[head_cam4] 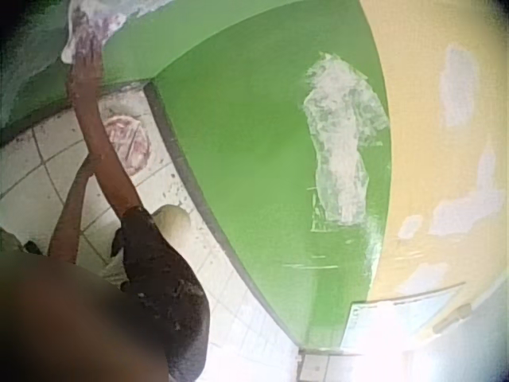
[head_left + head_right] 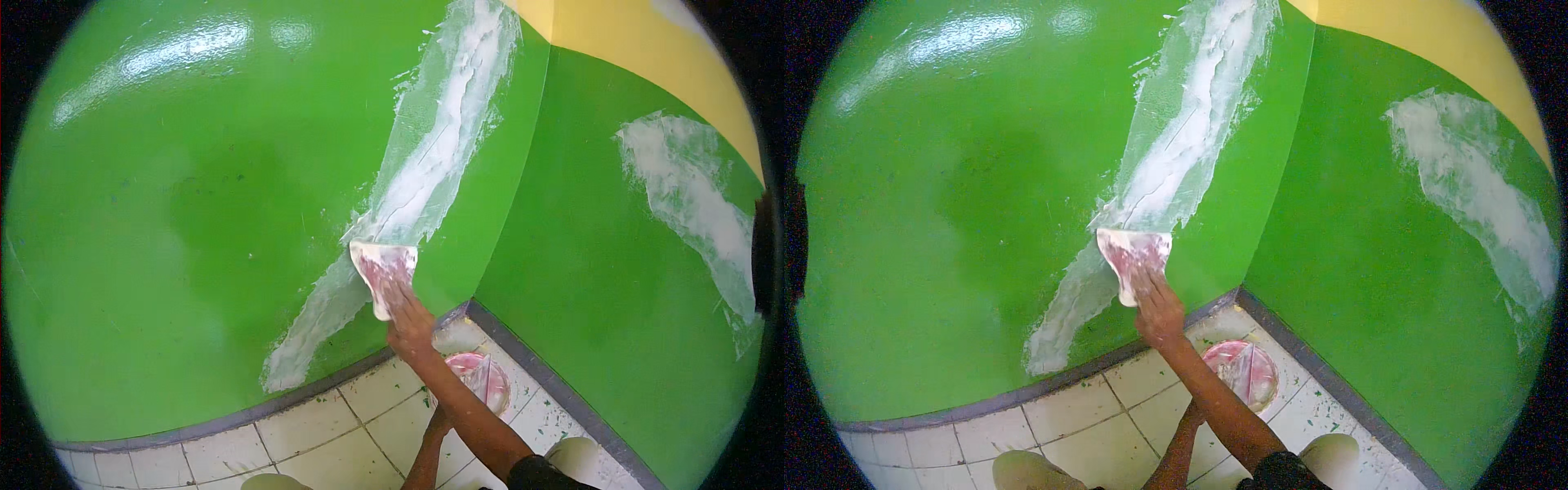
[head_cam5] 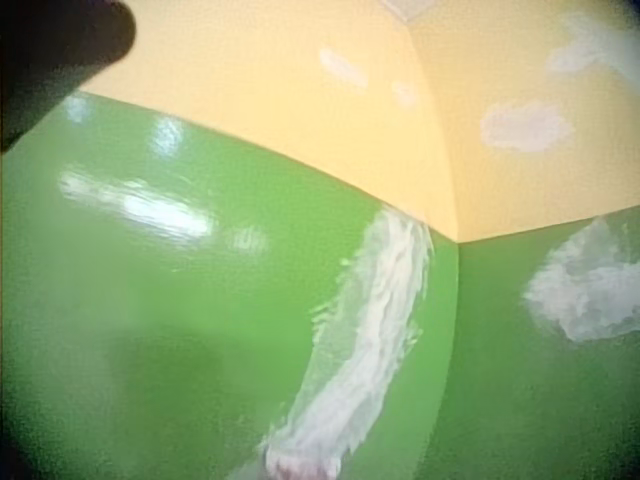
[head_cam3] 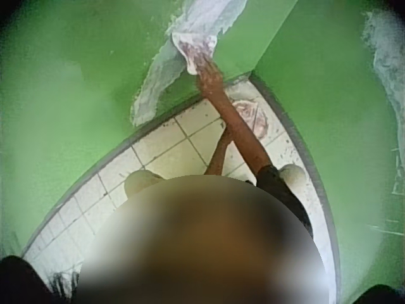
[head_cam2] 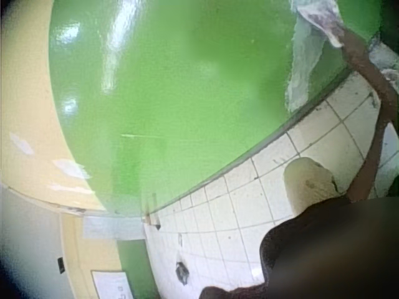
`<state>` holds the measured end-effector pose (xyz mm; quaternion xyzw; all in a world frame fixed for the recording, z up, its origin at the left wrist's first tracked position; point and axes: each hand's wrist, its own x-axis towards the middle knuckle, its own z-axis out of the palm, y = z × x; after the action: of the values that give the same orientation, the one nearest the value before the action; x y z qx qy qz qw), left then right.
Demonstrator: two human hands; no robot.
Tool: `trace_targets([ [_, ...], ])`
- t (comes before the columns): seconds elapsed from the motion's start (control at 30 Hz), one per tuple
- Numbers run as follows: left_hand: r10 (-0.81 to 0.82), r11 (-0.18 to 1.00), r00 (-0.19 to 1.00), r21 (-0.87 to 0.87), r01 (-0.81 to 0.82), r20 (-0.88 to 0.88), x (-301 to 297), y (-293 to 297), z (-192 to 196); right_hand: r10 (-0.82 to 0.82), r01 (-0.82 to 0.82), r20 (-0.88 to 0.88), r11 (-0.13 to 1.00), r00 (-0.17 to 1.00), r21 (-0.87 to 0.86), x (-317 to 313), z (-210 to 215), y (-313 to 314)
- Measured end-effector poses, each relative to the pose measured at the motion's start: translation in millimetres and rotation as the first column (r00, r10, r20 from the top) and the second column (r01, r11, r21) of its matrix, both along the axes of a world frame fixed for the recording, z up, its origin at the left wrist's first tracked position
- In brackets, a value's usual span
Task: Apply and smooth wall putty on a damaged section of a green wall using putty knives.
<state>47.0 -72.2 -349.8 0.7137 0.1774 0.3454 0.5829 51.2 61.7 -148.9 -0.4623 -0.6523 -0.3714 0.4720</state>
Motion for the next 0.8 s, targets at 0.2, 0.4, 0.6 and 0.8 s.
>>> trace_targets([
  [0.2,-0.085,0.96,0.972,-0.281,0.021,-0.22,-17.6,5.6,43.9,-0.218,0.26,-0.172,0.924,0.961,0.279,62.4,117.4,-15.6],
  [0.4,-0.123,0.961,0.961,-0.273,0.053,-0.247,-13.6,8.1,48.9,-0.139,0.202,-0.171,0.878,0.975,0.433,123.4,240.3,35.6],
  [0.6,-0.097,0.952,0.993,-0.297,0.071,-0.072,-4.1,14.1,-2.6,-0.002,0.032,-0.101,0.955,0.995,0.294,95.4,166.9,66.9],
  [0.8,-0.128,0.94,0.99,-0.326,0.104,-0.053,1.8,6.3,14.8,0.022,-0.01,-0.095,0.992,0.995,0.125,83.3,58.9,26.0],
])
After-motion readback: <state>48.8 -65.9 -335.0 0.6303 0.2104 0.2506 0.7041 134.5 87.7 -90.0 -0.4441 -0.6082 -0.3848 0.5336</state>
